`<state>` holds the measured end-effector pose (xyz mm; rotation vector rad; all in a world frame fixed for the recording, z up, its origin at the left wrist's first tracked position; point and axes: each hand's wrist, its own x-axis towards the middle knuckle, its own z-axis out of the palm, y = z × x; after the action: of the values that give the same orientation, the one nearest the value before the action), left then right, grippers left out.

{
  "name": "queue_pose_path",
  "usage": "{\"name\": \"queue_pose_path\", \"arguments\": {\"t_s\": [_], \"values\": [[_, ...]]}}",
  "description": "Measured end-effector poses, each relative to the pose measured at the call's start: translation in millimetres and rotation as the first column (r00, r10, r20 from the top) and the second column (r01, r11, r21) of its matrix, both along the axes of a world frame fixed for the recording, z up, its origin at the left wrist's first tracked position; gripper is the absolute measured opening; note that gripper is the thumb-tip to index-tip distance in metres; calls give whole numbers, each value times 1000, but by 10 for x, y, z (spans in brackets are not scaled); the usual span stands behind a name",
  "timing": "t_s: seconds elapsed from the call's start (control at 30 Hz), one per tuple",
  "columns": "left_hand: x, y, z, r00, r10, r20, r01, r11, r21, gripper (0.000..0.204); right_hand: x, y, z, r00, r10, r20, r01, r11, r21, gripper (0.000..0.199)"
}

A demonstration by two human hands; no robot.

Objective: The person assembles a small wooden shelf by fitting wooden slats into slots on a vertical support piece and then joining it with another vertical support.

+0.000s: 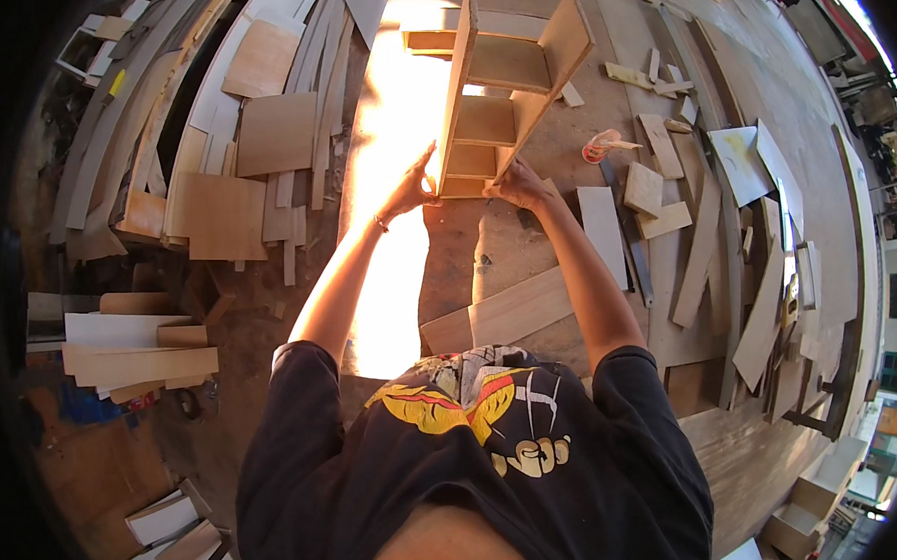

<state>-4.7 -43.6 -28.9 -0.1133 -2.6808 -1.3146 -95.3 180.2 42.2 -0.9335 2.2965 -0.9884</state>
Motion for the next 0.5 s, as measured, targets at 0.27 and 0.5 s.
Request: {"name": "queue_pose_path", "arguments": {"t_s": [0.27,0.5], "values": [[82,-88,128,984,3,178,9,998,-70,103,101,-28,139,994,34,-107,-28,998,54,56],[80,15,410,947,-43,319,19,997,76,100,45,83,-7,987,-30,-156,24,999,-42,58]]}}
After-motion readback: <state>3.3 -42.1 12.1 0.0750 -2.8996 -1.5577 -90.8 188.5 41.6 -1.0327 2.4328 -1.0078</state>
